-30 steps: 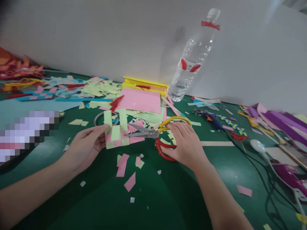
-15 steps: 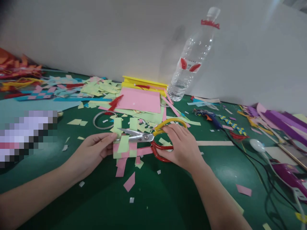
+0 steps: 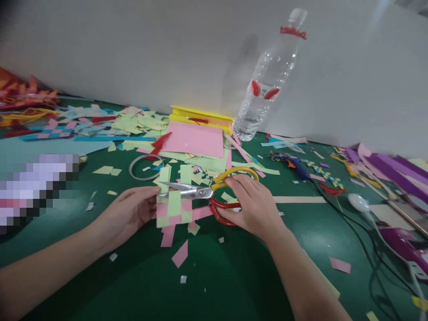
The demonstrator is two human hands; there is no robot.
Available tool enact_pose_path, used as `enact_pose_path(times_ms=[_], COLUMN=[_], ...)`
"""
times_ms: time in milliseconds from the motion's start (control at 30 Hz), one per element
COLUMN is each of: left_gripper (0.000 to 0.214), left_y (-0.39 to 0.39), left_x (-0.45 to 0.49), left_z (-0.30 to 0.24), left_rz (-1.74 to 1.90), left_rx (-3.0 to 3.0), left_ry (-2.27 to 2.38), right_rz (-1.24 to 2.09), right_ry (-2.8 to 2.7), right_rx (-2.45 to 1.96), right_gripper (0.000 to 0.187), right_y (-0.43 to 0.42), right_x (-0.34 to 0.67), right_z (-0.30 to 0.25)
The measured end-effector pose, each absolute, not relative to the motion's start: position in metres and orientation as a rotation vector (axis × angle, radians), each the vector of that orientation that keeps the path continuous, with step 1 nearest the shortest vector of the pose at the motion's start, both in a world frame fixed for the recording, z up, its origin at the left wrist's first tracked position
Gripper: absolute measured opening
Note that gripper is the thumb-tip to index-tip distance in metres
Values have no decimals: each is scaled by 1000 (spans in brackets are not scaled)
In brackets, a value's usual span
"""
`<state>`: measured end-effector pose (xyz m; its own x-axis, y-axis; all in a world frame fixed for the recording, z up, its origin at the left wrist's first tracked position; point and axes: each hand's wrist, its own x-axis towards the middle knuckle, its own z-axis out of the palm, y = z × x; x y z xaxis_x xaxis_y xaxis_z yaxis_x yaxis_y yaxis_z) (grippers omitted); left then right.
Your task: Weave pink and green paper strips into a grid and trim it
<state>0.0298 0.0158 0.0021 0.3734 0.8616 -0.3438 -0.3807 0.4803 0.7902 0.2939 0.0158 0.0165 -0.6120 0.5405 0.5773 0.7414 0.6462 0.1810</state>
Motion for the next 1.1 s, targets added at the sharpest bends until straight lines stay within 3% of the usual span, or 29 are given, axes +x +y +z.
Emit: enact_pose_path(times_ms=[1100], left_gripper=[14], left_y=[14], left_x=[31], left_z=[5], left_rz=[924], left_rx=[594], left_ry=[853], right_rz=[-453], right_ry=[-2405], right_rx=[-1036], right_gripper=[31], right_y=[16], right_x=[297], right_z=[14])
